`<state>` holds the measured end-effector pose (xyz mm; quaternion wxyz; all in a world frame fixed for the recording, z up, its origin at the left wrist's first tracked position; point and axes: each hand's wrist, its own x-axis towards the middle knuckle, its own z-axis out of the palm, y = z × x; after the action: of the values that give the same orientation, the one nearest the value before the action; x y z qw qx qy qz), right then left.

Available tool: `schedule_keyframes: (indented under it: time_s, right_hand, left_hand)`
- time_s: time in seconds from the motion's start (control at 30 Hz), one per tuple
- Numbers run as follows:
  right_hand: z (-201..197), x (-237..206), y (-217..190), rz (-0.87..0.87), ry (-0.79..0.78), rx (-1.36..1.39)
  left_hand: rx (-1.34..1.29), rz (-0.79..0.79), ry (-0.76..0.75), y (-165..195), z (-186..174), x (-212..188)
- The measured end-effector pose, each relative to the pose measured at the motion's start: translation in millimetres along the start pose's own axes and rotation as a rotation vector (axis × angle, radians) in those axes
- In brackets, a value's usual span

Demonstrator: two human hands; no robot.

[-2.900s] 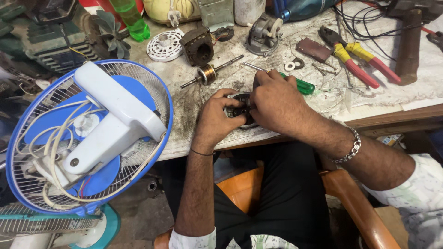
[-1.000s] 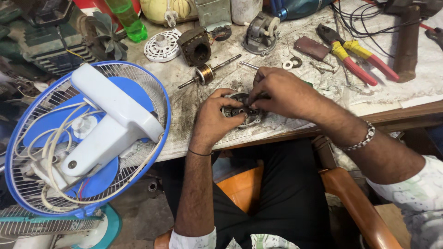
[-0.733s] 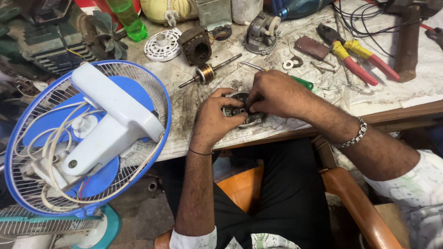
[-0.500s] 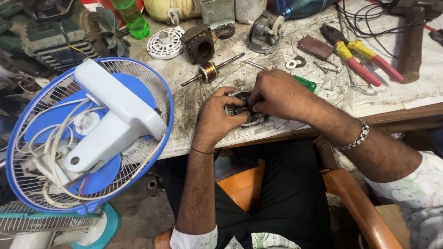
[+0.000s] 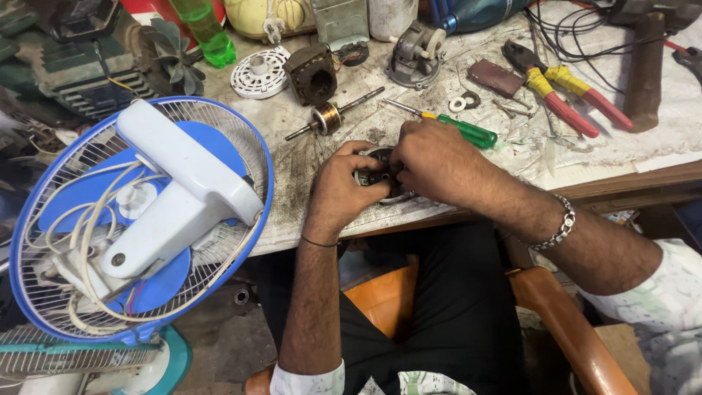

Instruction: The person disassembles and reassembles small electrical components on a workbench. They handle a motor housing, rotor, and washers, using a screwdriver to tighten screws and a sanding block to smooth a metal part. The person repeatedly places and removes washers and adjusts the rotor within the housing.

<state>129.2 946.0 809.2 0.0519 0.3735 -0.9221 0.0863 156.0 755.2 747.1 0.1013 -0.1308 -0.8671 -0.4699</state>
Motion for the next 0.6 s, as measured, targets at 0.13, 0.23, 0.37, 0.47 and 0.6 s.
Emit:
schedule_keyframes:
  time_s: [0.13,0.23,0.37,0.47,0.6]
  right_hand:
    - [-2.7,2.1,2.0,0.033,-0.043,0.054]
    - [-5.4,3.5,1.2,0.107,-0.131,0.057]
    - [-6.6,4.9,-2.5,0.102,-0.126,0.047]
    - [-7.2,5.8,-3.3,0.128,-0.142,0.071]
    - [-7.6,6.4,-1.6,0.160,-0.152,0.053]
  left_hand:
    - [0.002,0.007,-0.002,2.2,-0.6,0.0]
    - [0.006,-0.073,-0.026,4.4,-0.4,0.1]
    - [0.013,-0.070,-0.029,4.6,-1.1,0.2]
    - [0.010,-0.097,-0.039,4.7,-0.5,0.6]
    - [0.020,-0.101,-0.042,4.0,-0.2,1.1]
